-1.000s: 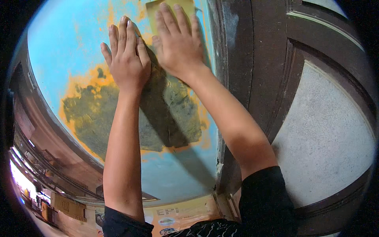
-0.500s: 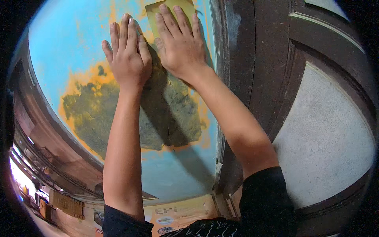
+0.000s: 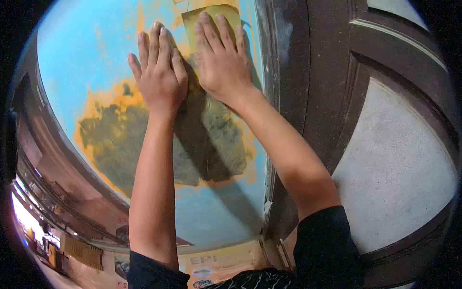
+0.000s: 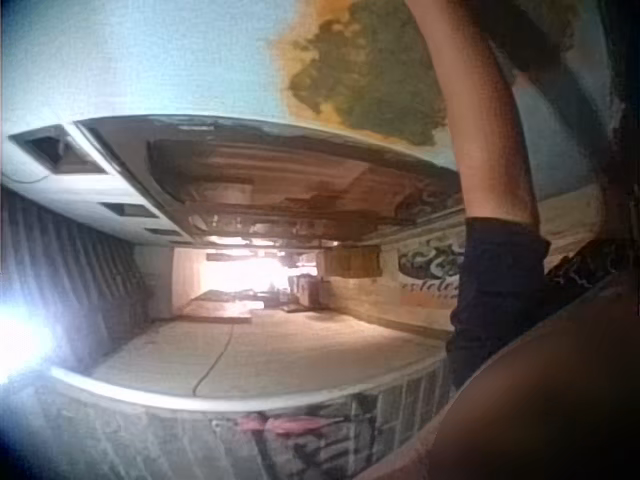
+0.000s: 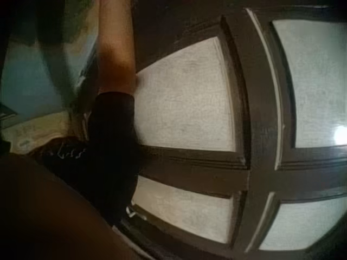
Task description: Sanding a painted ceiling surface with a piece of sandpaper.
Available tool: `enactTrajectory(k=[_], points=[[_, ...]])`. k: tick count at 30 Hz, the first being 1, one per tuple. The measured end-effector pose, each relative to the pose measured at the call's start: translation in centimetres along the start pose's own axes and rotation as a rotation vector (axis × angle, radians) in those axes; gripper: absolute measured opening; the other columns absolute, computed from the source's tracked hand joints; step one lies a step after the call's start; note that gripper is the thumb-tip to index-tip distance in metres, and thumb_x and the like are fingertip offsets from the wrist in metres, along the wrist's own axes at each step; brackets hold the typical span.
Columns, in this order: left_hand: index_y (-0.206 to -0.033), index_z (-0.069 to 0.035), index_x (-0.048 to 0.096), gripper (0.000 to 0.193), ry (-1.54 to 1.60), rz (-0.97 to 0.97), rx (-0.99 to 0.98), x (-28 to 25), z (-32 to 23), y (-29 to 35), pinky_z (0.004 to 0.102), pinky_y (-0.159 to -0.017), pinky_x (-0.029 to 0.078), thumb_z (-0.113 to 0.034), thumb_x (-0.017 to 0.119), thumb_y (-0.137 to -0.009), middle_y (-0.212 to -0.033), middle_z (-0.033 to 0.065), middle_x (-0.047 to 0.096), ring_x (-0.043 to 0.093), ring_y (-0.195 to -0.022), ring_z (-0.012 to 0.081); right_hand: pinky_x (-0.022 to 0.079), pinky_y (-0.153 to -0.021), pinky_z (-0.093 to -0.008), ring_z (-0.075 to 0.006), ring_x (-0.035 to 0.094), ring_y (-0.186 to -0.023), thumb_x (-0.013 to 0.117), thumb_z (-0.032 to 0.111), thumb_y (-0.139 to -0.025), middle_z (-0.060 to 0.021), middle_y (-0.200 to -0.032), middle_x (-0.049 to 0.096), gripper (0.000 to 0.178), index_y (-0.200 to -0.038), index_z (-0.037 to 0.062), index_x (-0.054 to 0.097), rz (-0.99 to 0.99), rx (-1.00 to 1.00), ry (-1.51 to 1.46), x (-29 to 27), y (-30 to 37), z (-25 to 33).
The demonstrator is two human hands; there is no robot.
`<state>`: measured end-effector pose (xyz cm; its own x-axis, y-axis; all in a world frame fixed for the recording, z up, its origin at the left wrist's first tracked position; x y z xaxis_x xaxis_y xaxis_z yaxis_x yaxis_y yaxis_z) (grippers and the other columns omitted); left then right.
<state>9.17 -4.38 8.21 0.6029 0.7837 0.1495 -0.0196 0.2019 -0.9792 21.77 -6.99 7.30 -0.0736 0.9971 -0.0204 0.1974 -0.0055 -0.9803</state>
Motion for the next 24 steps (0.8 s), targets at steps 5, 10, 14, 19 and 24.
enactTrajectory(k=[5,10,14,19,24], points=[[-0.150,-0.015,0.056,0.049,-0.016,0.050,-0.021,0.3,0.0,0.1,0.0577,-0.125,0.018,-0.025,0.047,-0.103,-0.162,0.0008,0.046,0.033,-0.155,0.0284,0.020,-0.124,-0.0598,-0.0351,0.030,-0.154,0.049,0.032,-0.104,-0.0117,-0.167,0.034,0.058,-0.154,0.0038,0.044,-0.057,-0.053,-0.044,-0.1,-2.7,-1.3],[-0.150,-0.015,0.056,0.048,-0.004,0.032,-0.010,0.1,-0.1,0.0,0.0578,-0.125,0.018,-0.024,0.047,-0.103,-0.162,0.0009,0.046,0.034,-0.155,0.0278,0.015,-0.126,-0.0569,-0.0357,0.025,-0.156,0.045,0.032,-0.107,-0.0144,-0.169,0.030,0.060,-0.159,0.0043,0.037,-0.049,0.045,-0.014,-0.9,-1.1,-3.0],[-0.147,-0.014,0.058,0.048,-0.019,0.025,-0.014,0.1,0.0,0.1,0.0584,-0.124,0.020,-0.024,0.049,-0.102,-0.161,0.0012,0.048,0.035,-0.154,0.0290,0.016,-0.125,-0.0593,-0.0371,0.027,-0.154,0.047,0.032,-0.104,-0.0149,-0.167,0.033,0.059,-0.155,0.0022,0.043,-0.015,0.052,-0.012,-0.1,1.0,-1.0],[-0.146,-0.015,0.059,0.047,0.007,0.020,-0.024,0.3,-0.2,0.1,0.0581,-0.124,0.019,-0.023,0.049,-0.102,-0.160,0.0010,0.049,0.035,-0.154,0.0293,0.018,-0.125,-0.0576,-0.0320,0.030,-0.154,0.048,0.033,-0.104,-0.0092,-0.166,0.037,0.059,-0.156,0.0059,0.043,0.033,-0.106,-0.004,0.5,-0.5,1.3],[-0.147,-0.015,0.058,0.047,0.031,-0.005,0.001,-0.1,0.1,0.1,0.0579,-0.124,0.019,-0.024,0.049,-0.103,-0.161,0.0006,0.048,0.036,-0.154,0.0291,0.012,-0.128,-0.0501,-0.0352,0.019,-0.158,0.039,0.028,-0.106,-0.0159,-0.171,0.022,0.064,-0.163,0.0009,0.028,0.224,-0.018,-0.035,0.3,-4.0,-1.8]])
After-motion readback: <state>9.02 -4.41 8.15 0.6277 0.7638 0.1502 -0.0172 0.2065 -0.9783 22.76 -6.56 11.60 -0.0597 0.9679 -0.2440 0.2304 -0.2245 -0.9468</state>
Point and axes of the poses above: each hand's wrist, its own y-axis away from the middle knuckle, its own x-axis out of the palm, z = x × y, the point moved 10 cm from there along -y, towards the middle knuckle
